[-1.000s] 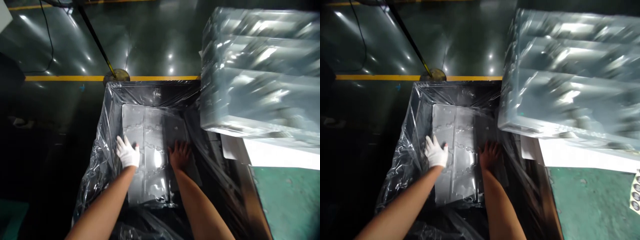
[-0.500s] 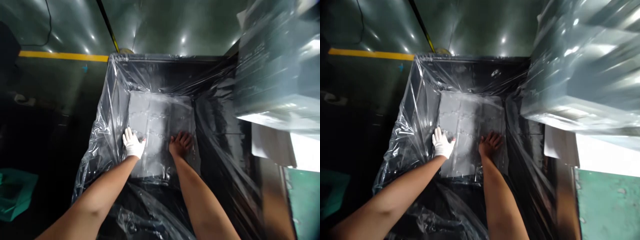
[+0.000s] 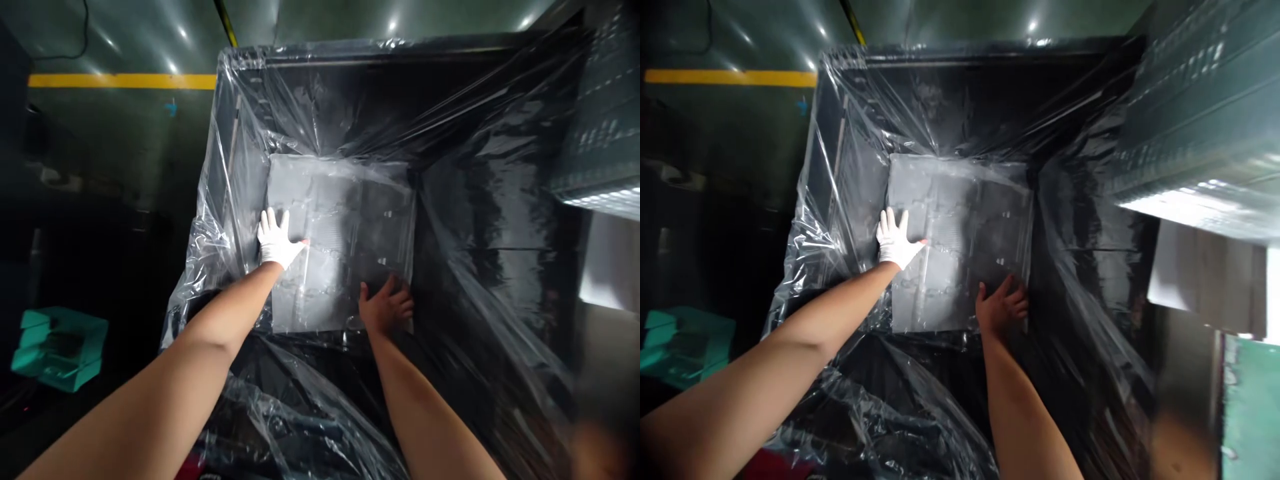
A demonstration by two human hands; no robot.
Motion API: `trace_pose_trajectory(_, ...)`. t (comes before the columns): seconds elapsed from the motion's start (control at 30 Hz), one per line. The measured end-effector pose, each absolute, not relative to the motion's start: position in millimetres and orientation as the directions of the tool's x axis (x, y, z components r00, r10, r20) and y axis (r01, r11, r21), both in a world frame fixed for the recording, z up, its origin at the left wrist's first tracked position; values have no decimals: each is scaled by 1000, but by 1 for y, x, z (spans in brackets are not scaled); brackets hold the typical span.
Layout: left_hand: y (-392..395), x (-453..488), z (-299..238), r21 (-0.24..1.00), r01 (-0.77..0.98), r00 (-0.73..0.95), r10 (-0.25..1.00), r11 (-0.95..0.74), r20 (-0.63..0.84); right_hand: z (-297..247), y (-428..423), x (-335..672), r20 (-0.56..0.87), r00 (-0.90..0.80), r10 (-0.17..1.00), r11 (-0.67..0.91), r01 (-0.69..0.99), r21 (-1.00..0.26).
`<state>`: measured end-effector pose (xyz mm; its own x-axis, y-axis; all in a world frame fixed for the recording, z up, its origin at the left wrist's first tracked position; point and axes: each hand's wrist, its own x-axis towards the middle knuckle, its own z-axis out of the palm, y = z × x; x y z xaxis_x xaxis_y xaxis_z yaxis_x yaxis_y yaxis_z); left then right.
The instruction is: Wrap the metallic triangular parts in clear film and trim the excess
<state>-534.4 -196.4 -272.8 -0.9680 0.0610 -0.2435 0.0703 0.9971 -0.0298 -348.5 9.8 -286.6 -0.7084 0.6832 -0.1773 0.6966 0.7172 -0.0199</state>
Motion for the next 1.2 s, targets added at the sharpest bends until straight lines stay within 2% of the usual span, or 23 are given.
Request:
trace_pose_trajectory(0.1, -196, -538, -277, -69, 110, -954, 86, 992, -287, -283, 13, -350, -165, -734, 659, 742, 670, -11)
trace_pose_trajectory(0.27, -191, -551, -275, -28, 125, -967, 115, 992, -229, -280, 11, -365, -84, -755, 650, 755, 654, -34)
trace_pose_trajectory(0.4, -171, -604, -264, 15, 303, -938, 301, 953, -172, -283, 22, -408, -17, -807, 590, 803, 588, -97)
trace_pose_trajectory(0.53, -141, -646, -272, 78, 560, -809, 564, 825, -166, -309, 48, -457, 18, -852, 523, 846, 516, -137)
trace_pose_trajectory(0.6, -131, -651, -285, 102, 619, -760, 626, 779, -172, -325, 54, -468, 21, -855, 519, 849, 512, -131)
trace_pose_trajectory(0.7, -124, -645, -304, 118, 614, -763, 625, 780, -164, -339, 50, -467, 11, -855, 518, 851, 515, -104)
trace_pose_trajectory(0.83, -121, -642, -307, 136, 612, -763, 627, 779, -158, -328, 49, -465, -22, -852, 522, 850, 523, -67)
trace_pose_trajectory(0.97, -129, -637, -293, 123, 600, -777, 613, 790, -143, -306, 68, -489, -35, -796, 605, 793, 606, -63)
trace_pose_trajectory(1.1, -160, -626, -292, 65, 419, -901, 423, 906, -96, -302, 85, -514, -44, -699, 714, 696, 715, -68)
trace_pose_trajectory(1.2, -184, -619, -301, 44, 320, -942, 322, 947, -96, -308, 87, -514, -65, -700, 711, 697, 714, -65)
